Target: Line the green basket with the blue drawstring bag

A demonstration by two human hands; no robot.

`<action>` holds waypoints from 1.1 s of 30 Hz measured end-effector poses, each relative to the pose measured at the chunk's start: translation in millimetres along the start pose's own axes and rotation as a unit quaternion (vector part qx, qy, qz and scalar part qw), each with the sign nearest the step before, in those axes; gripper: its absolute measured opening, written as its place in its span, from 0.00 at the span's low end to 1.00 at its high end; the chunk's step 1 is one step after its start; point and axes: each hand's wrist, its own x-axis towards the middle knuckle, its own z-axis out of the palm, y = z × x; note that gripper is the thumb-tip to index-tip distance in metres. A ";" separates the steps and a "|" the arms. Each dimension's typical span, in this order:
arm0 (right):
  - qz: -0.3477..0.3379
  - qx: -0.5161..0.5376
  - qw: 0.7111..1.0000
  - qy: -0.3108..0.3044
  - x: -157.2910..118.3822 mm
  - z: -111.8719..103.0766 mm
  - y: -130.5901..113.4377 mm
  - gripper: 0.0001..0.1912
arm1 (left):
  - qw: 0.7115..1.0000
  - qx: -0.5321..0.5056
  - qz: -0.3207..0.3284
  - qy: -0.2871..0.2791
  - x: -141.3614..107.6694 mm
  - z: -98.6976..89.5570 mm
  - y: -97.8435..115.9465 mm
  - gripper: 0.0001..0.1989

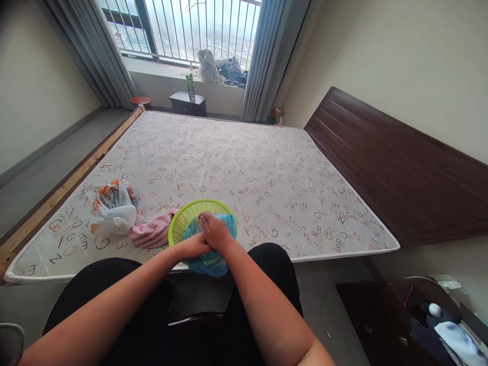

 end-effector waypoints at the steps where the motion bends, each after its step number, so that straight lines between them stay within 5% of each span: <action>1: 0.002 0.008 1.000 0.007 0.2 0.4 0.1 0.15 | 1.000 0.002 -0.006 0.015 0.1 0.0 0.1 0.13; 16: 0.016 0.167 0.976 0.137 -1.1 -0.1 -8.2 0.16 | 0.999 -0.028 0.009 0.042 -1.4 -1.9 9.9 0.06; 33: -0.001 0.095 0.991 0.094 -2.7 -1.3 -12.4 0.16 | 0.999 -0.025 0.011 0.043 0.8 0.7 -3.1 0.09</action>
